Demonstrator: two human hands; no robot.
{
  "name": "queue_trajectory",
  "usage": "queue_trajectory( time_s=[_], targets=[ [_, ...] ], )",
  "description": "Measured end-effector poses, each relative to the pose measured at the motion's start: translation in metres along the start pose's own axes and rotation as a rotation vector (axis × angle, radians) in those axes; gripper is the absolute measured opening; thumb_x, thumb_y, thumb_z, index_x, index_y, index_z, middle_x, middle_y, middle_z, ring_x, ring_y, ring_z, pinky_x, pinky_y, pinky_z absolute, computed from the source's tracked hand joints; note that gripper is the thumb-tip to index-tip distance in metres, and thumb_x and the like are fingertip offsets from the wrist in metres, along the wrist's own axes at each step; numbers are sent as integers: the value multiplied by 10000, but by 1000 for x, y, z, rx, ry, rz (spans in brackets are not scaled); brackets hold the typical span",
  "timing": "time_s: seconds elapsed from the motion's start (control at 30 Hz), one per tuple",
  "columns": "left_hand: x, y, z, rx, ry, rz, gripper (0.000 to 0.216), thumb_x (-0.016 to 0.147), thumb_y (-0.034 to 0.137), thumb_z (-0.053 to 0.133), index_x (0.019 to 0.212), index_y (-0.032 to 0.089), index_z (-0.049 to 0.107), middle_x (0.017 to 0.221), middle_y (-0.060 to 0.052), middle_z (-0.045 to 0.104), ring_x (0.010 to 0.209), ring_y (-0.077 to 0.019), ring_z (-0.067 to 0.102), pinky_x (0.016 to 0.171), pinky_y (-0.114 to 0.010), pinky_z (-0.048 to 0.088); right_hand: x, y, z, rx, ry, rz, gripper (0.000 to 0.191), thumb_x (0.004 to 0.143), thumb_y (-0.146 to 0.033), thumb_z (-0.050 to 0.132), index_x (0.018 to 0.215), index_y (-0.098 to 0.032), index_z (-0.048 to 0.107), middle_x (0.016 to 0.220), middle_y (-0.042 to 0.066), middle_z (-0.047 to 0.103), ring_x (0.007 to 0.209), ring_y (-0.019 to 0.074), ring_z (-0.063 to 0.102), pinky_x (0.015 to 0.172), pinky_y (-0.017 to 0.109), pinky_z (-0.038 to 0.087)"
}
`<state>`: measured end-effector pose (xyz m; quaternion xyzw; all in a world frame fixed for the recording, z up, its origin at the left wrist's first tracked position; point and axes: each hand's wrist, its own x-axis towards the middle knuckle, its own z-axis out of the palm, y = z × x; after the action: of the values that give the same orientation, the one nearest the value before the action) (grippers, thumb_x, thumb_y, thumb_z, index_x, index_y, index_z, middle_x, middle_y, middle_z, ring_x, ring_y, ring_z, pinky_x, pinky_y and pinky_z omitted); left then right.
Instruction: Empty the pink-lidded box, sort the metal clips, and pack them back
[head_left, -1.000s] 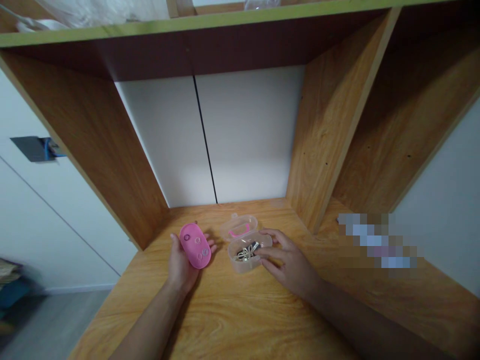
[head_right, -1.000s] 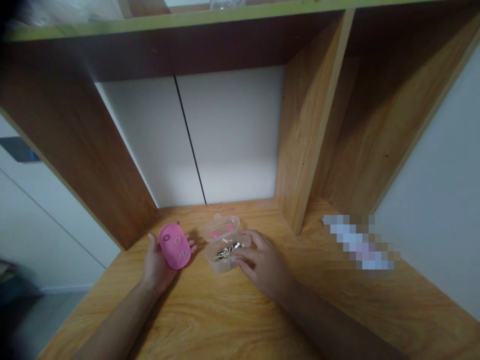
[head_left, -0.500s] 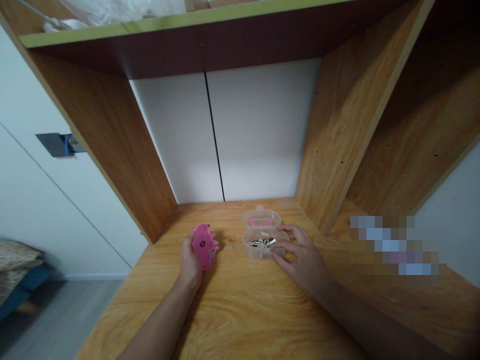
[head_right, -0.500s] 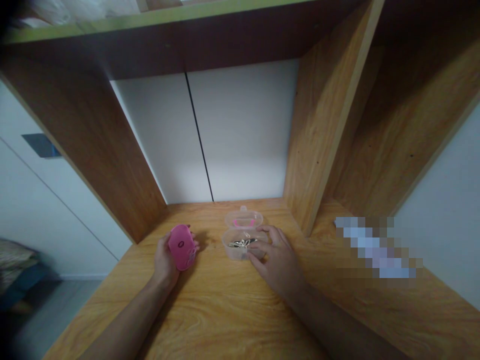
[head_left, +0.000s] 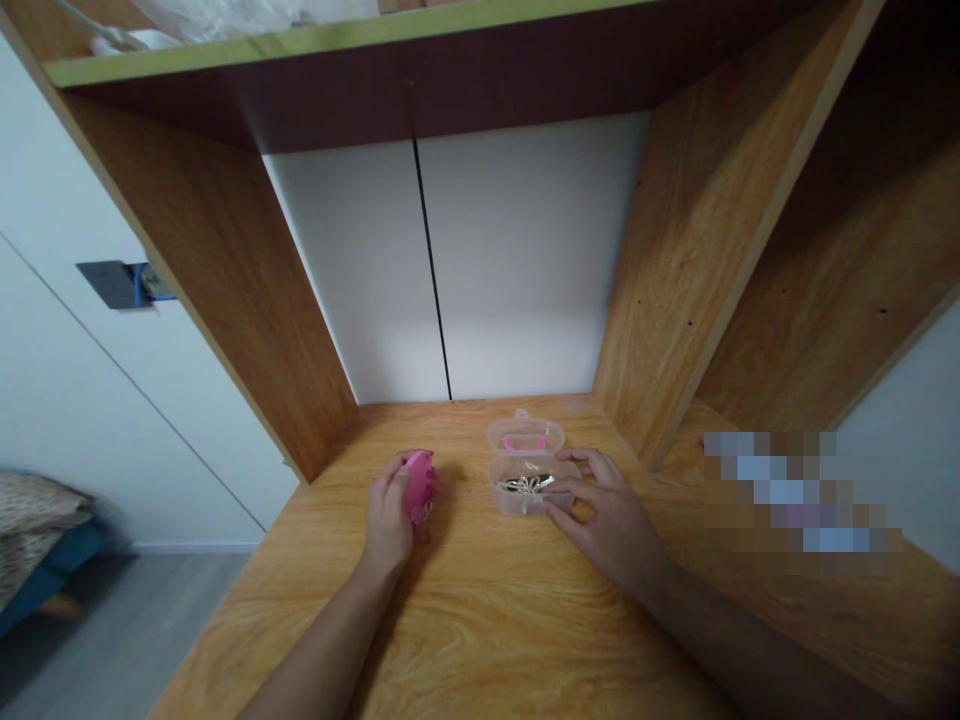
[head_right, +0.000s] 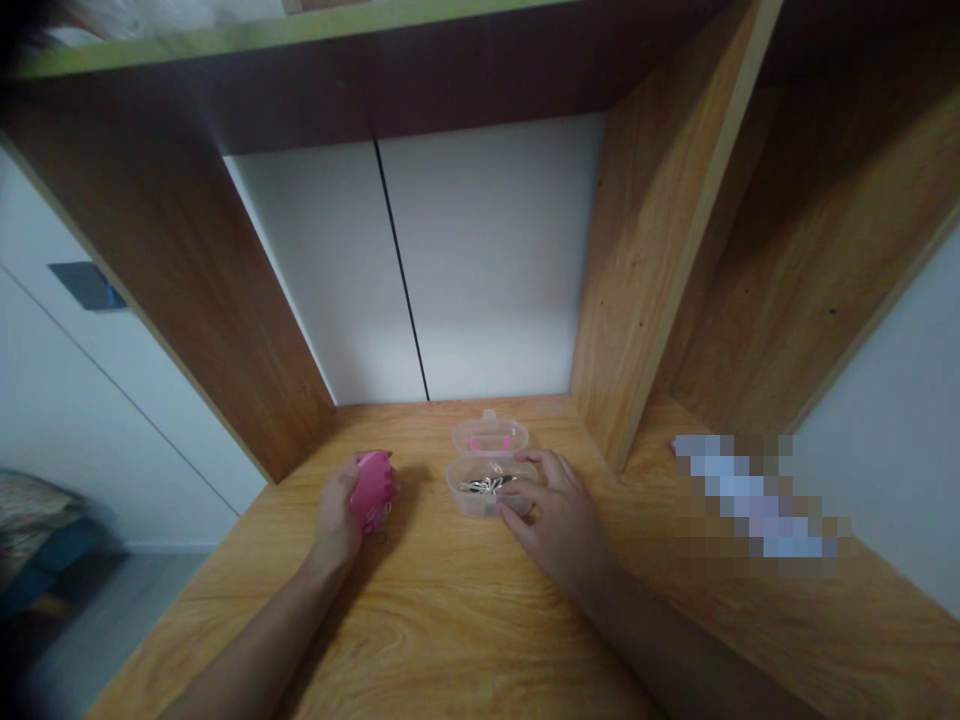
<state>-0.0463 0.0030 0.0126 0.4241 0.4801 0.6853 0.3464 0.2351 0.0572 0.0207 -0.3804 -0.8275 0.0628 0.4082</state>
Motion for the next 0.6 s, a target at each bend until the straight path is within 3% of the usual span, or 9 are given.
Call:
queue_trajectory(
  time_s=[0.17, 0.37, 0.47, 0.6],
  targets=[
    [-4, 7, -6, 286, -125, 217, 422, 924, 504, 544, 1028, 134, 719, 907, -78, 729, 777, -205, 670, 684, -275, 507, 0, 1, 0, 3, 1, -16, 89, 815, -227, 716, 865, -280, 768, 1205, 83, 577, 1133, 300, 568, 974, 501, 498],
    [-4, 6, -12, 298, -121, 265, 456, 944, 513, 511, 1070, 123, 712, 922, -107, 747, 818, -234, 688, 732, -310, 517, -1, 3, 1, 11, 6, -31, 87, 813, -222, 720, 866, -274, 766, 1194, 89, 575, 1124, 301, 567, 962, 509, 501],
    [-3, 4, -12, 257, -39, 284, 467, 946, 532, 502, 1082, 126, 685, 942, -111, 737, 833, -233, 691, 754, -318, 528, 0, 3, 1, 23, 7, -27, 93, 817, -217, 717, 867, -277, 767, 1201, 91, 571, 1131, 303, 562, 948, 513, 506],
    [6, 2, -9, 177, 271, 285, 461, 975, 559, 439, 1166, 168, 590, 991, -83, 680, 844, -198, 678, 774, -318, 541, 0, 2, 1, 47, -2, -25, 96, 819, -211, 713, 870, -274, 764, 1200, 93, 574, 1134, 302, 562, 936, 507, 515]
  ],
)
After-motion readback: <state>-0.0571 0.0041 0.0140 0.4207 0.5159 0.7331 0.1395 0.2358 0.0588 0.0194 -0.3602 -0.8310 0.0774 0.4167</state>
